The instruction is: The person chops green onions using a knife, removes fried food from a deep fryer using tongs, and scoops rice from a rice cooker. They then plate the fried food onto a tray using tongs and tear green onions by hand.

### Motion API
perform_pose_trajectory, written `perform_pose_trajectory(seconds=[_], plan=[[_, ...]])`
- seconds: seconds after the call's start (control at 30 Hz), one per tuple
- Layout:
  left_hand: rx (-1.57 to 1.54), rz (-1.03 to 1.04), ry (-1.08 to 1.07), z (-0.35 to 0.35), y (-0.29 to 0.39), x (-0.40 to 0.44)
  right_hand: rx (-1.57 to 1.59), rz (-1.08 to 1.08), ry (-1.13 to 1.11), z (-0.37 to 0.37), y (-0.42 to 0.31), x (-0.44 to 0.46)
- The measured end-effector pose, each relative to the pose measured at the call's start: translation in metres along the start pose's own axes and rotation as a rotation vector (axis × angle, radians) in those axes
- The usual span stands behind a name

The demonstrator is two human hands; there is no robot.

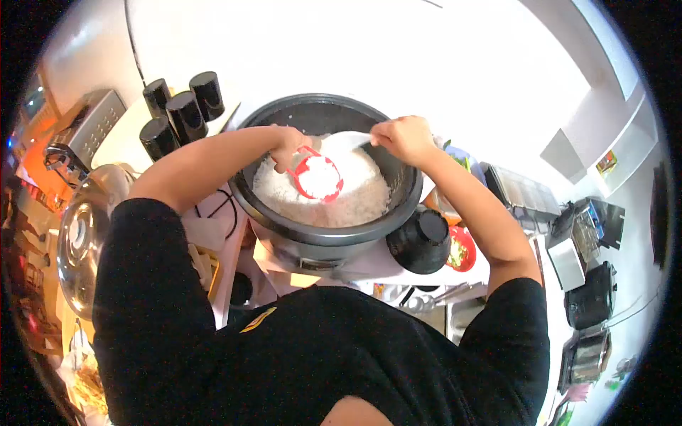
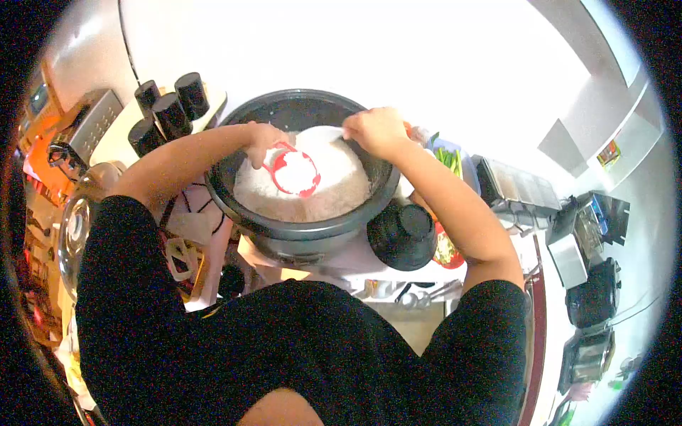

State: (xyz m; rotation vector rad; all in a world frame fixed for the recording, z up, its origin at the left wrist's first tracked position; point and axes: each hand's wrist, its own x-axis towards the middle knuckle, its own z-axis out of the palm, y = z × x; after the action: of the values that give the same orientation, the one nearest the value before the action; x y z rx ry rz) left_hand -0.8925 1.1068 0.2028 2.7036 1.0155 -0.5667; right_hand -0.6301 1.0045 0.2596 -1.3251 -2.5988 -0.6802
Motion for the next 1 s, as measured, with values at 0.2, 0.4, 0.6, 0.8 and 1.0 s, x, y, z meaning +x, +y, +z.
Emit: perform_pose_trajectory(seconds=[0.2, 0.4, 0.6, 0.8, 1.0], plan=[[0.134, 0.052, -0.014, 0.006, -0.014, 0.028, 0.379, -0.105, -0.111, 0.034, -0.006, 0.013], [0.170, 0.192, 0.042, 0.000, -0.016, 0.022, -0.096, -0.246, -0.069, 0.034, -0.037, 0.047], [0.259, 0.188, 0.026, 0.001, -0.020, 0.033, -0.228, -0.231, -0.273, -0.003, 0.006, 0.029], [0.345, 0.068, 0.017, 0.003, -0.010, 0.026, -0.003, -0.291, -0.430, 0.042, 0.013, 0.012], [0.423, 0.132, 0.090, -0.001, -0.013, 0.032, 0.437, -0.335, -0.410, 0.090, 0.012, 0.024]])
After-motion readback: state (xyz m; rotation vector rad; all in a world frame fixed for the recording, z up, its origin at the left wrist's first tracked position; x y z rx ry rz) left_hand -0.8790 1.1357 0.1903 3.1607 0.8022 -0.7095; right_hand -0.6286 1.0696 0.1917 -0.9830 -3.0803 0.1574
